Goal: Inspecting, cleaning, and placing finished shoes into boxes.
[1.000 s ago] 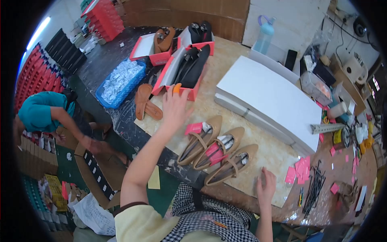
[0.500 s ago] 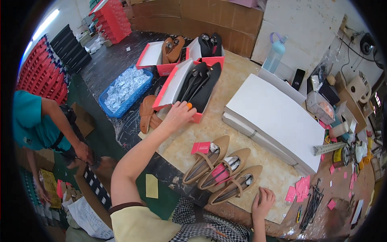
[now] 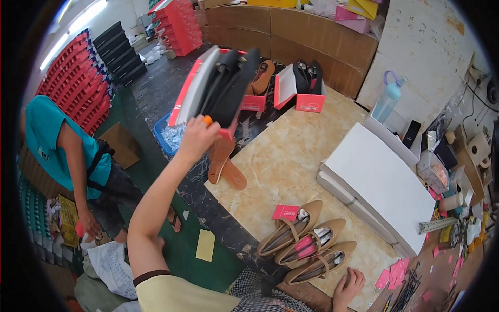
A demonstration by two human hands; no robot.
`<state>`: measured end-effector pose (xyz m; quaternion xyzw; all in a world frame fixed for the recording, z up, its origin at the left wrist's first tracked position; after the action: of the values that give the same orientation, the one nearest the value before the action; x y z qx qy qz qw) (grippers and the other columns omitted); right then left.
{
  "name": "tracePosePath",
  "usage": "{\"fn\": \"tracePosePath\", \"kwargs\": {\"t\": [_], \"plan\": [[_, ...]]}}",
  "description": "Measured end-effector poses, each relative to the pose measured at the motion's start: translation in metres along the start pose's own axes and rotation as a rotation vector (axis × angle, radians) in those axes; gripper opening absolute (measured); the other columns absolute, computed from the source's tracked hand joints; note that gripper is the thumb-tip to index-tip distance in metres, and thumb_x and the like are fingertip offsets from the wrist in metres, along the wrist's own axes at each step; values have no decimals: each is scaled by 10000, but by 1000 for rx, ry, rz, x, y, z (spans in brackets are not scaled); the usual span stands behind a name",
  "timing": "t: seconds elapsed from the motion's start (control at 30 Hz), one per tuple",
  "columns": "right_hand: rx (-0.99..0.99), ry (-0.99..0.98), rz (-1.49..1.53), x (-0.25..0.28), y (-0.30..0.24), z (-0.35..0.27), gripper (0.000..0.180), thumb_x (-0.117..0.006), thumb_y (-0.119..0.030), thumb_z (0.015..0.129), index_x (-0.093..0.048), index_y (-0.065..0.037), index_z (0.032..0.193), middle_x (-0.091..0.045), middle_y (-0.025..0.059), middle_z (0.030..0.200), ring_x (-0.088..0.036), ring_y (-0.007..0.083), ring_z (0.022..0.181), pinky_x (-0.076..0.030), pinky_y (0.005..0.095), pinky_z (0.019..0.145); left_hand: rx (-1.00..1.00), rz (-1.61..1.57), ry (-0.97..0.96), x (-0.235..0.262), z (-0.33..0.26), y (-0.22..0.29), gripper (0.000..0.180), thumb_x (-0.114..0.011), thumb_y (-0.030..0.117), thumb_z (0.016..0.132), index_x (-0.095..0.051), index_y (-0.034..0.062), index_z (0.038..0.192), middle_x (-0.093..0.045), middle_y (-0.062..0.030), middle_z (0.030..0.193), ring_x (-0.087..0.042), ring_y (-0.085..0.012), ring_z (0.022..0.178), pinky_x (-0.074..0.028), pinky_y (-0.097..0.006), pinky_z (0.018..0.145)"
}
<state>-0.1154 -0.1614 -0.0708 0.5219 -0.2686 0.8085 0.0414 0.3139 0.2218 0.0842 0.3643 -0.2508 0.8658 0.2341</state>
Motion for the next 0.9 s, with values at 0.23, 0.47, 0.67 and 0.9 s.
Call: {"fn": "tracePosePath", "kwargs": {"t": [0.23,0.47,0.67,0.9], "plan": [[-10,7,-5,-1,-5,6,341,-558,-33,764,-590,-8,1103,-540,169,1084,-473,366,1074,-351,466,954,397,70,-138,-83,-6,-121,344,-788,203,689,-581,67,927,-599,-146,884,-568,-335,913,-455,-444,776],[-33,-18,-25,0,-5,6,333,-549,-28,765,-587,1,1095,-538,176,1081,-470,370,1072,-346,468,961,436,67,56,-87,-8,-62,419,-754,125,719,-590,36,1094,-590,-197,961,-552,-371,946,-456,-467,823],[-93,-51,-69,-6,12,-4,320,-582,-59,776,-609,-27,1093,-558,148,1093,-478,363,1088,-344,469,969,-94,-1022,-458,9,-33,257,461,-725,378,699,-598,111,1053,-607,-142,992,-542,-343,1081,-347,-530,1026],[-53,-21,-56,-7,10,1,321,-583,-64,787,-614,-48,1106,-558,140,1107,-485,360,1107,-354,471,979,-35,-824,-658,27,-80,346,505,-657,492,758,-596,137,1112,-553,-191,1137,-365,-406,1254,-92,-745,1038]]}}
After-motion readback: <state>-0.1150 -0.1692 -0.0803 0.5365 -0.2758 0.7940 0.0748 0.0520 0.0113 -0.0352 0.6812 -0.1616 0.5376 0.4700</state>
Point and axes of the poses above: each hand's wrist, its own z-axis towards the middle knuckle, its own x-axis out of the back of the hand, y = z × x, the point moved 6 cm from there along z, towards the middle knuckle
